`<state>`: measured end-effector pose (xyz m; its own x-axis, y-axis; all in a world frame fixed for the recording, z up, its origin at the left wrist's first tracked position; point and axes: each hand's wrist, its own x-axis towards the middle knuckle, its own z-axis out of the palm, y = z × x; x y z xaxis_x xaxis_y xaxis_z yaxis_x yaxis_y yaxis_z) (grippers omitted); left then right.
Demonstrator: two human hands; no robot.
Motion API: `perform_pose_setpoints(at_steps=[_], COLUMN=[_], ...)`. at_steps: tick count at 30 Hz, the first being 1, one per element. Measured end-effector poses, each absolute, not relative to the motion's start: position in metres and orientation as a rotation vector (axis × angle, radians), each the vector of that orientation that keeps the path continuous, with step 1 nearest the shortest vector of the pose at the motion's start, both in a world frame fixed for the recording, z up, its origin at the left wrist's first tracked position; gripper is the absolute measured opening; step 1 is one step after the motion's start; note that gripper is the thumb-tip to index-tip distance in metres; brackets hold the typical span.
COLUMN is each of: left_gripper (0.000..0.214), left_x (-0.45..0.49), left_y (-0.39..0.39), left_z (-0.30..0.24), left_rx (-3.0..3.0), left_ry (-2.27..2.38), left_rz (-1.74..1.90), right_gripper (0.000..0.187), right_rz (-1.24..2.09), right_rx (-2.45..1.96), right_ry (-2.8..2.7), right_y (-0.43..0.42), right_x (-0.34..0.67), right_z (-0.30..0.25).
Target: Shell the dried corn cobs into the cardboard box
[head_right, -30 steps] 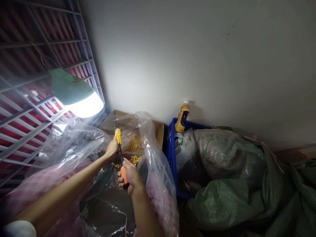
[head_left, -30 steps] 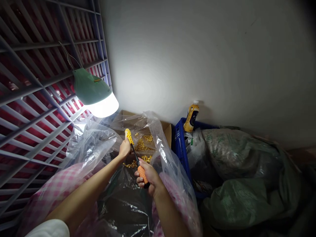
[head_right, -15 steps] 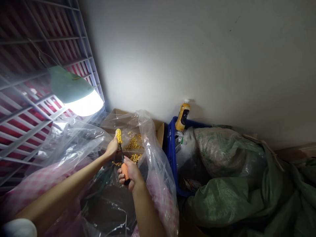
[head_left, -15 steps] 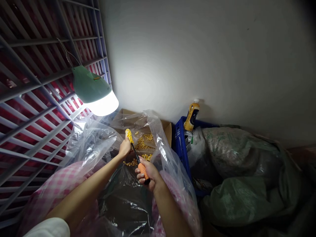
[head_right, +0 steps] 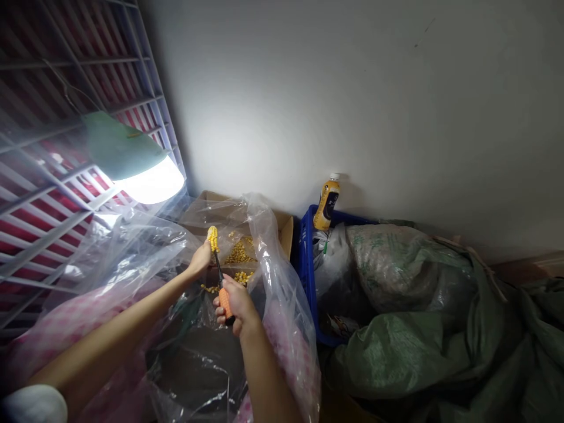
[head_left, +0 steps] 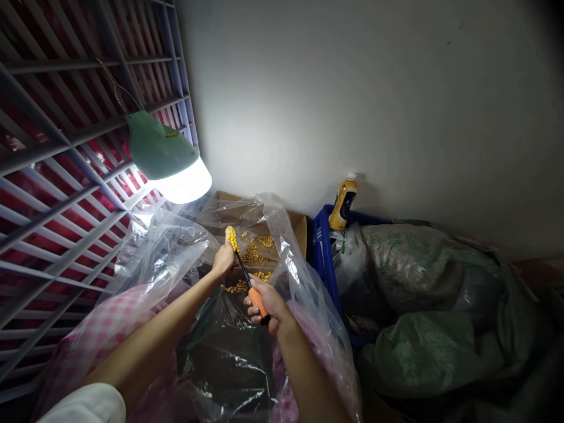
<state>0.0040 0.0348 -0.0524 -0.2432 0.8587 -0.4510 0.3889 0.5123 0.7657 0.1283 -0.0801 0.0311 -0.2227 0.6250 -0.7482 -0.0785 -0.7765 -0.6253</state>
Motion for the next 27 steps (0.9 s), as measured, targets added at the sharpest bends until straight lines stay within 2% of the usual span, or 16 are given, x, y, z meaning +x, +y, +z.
perform_pose_setpoints(at_steps=[3,7,9,11,13,16,18,21,23,27], left_gripper=[0.060,0.063,0.064,0.063,0.062,0.060,0.059,0.059,0.058,0.055], left_x=[0.006,0.006,0.005,0.004,0.003,0.003,0.004,0.006,0.006,0.008], left_y=[0.034,0.032,0.033,0.033,0.034,0.034,0.034,0.033,0.034,0.038], left_z=[-0.050,-0.052,-0.054,-0.055,-0.056,-0.055,-0.054,-0.051,-0.050,-0.045], left_rx=[1.014,1.000,1.008,1.023,1.035,1.023,1.005,0.925,0.848,0.753], left_ry=[1.812,1.806,1.818,1.829,1.836,1.835,1.822,1.777,1.749,1.689], left_rz=[0.652,0.642,0.637,0.634,0.630,0.635,0.655,0.721,0.773,0.838], right_gripper=[0.049,0.046,0.045,0.045,0.044,0.033,0.034,0.042,0.041,0.032], right_rz=[1.918,1.174,0.966,1.137,1.568,2.140,2.331,2.398,2.349,1.980], right_rx=[-1.696,-2.040,-2.083,-2.055,-1.903,-1.471,-1.203,-0.955,-0.958,-1.423], right_ry=[-0.818,-1.615,-1.779,-1.625,-1.183,-0.379,-0.003,0.253,0.200,-0.492], right_y=[-0.082,-0.095,-0.098,-0.095,-0.089,-0.077,-0.073,-0.073,-0.076,-0.085], right_x=[0.128,0.115,0.109,0.107,0.112,0.124,0.131,0.131,0.124,0.111], right_z=[0.031,0.028,0.027,0.028,0.030,0.034,0.037,0.040,0.041,0.033])
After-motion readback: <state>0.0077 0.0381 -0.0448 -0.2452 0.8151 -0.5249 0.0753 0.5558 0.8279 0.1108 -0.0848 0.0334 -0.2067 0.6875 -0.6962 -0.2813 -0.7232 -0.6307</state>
